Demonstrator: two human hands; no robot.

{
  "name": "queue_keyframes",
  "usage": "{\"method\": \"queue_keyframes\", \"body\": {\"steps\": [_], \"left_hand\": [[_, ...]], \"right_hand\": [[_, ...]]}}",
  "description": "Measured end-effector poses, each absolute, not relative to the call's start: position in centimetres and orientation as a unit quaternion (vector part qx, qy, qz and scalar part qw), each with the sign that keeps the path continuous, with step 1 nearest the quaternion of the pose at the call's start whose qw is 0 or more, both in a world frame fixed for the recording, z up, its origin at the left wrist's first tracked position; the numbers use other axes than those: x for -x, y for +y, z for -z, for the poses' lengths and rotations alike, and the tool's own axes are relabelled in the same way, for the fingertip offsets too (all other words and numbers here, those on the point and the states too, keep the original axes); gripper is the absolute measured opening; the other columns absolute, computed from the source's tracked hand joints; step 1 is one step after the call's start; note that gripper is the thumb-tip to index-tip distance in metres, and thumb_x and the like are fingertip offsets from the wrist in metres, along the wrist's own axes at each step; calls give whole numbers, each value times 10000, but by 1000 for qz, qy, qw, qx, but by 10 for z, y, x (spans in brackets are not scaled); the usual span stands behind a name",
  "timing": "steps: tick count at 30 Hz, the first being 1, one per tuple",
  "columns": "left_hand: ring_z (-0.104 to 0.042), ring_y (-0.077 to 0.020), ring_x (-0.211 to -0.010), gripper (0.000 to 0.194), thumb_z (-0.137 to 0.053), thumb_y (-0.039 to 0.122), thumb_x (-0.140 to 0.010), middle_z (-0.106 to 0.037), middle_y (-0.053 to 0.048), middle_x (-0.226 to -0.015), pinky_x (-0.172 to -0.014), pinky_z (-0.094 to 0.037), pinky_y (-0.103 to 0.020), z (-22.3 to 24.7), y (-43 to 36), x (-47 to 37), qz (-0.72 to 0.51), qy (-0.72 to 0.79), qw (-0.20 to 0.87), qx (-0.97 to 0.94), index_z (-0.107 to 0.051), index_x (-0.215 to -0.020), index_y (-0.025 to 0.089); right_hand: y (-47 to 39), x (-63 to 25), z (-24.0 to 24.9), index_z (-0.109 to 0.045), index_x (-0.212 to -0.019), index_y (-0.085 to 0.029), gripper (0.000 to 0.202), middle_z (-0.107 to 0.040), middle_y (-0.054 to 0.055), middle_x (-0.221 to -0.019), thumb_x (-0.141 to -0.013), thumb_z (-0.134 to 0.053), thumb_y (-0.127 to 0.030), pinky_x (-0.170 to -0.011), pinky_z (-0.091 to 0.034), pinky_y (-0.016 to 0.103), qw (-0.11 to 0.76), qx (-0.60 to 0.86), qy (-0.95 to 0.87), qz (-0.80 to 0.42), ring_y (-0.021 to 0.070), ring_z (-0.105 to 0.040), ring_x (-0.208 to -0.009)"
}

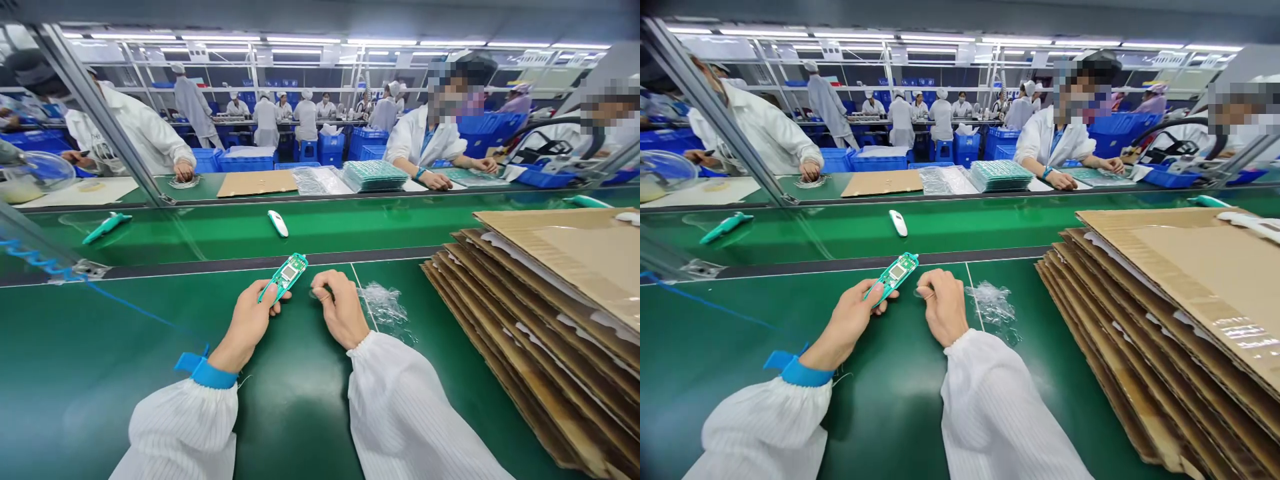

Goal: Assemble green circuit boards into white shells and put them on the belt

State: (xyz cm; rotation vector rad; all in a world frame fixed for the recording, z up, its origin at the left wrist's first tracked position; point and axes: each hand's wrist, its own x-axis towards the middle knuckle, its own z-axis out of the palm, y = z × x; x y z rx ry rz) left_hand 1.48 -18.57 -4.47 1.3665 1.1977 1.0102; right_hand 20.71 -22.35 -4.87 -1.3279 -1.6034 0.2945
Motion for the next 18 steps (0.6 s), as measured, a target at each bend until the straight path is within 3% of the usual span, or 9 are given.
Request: {"method": "queue_keyframes", "body": {"steps": [2,5,8,11,15,18], "left_hand": [[-585,-165,-751,490,-714,571,-809,-743,-115,-1065,-751,-465,-329,41,-189,-17,-437,452,575,-523,-665,-1094,176],[-630,-192,-908,423,-749,513,-816,-728,-110,-1132,-865,-463,-339,38,-196,-21,-421,408,614,-528,-685,-1084,193],[-635,-204,-976,342,-714,491,-860,-723,-95,-1135,-851,-444,-329,39,-201,-24,-398,412,607,-551,-698,-1063,217],[-637,-197,-959,331,-711,486,-866,-725,-88,-1130,-827,-443,-326,43,-200,-26,-399,418,601,-552,-687,-1063,221],[-652,-211,-927,443,-772,540,-782,-737,-97,-1128,-864,-475,-349,47,-197,-25,-410,422,598,-544,-689,-1063,207],[-666,-261,-985,603,-812,652,-677,-738,-101,-1198,-920,-502,-396,48,-193,-23,-397,459,579,-544,-703,-1091,226]], "right_hand": [[-220,-215,51,-543,-851,-232,145,-656,13,-856,-984,-487,-251,-789,-352,358,498,599,-615,-120,212,-571,-835],[-216,-229,57,-559,-829,-228,132,-644,38,-831,-943,-492,-242,-736,-303,364,415,700,-578,-58,243,-540,-831],[-214,-239,62,-600,-803,-224,140,-647,57,-872,-912,-512,-215,-724,-269,366,345,733,-586,-26,252,-529,-862],[-212,-247,64,-615,-867,-226,112,-653,38,-882,-918,-518,-202,-737,-290,357,360,721,-591,-40,225,-550,-848],[-211,-254,62,-628,-919,-222,88,-666,74,-913,-909,-554,-175,-739,-306,367,342,757,-556,-9,262,-558,-904],[-218,-255,59,-645,-975,-233,86,-678,108,-1054,-912,-614,-184,-753,-350,380,311,774,-551,17,286,-565,-971]]}}
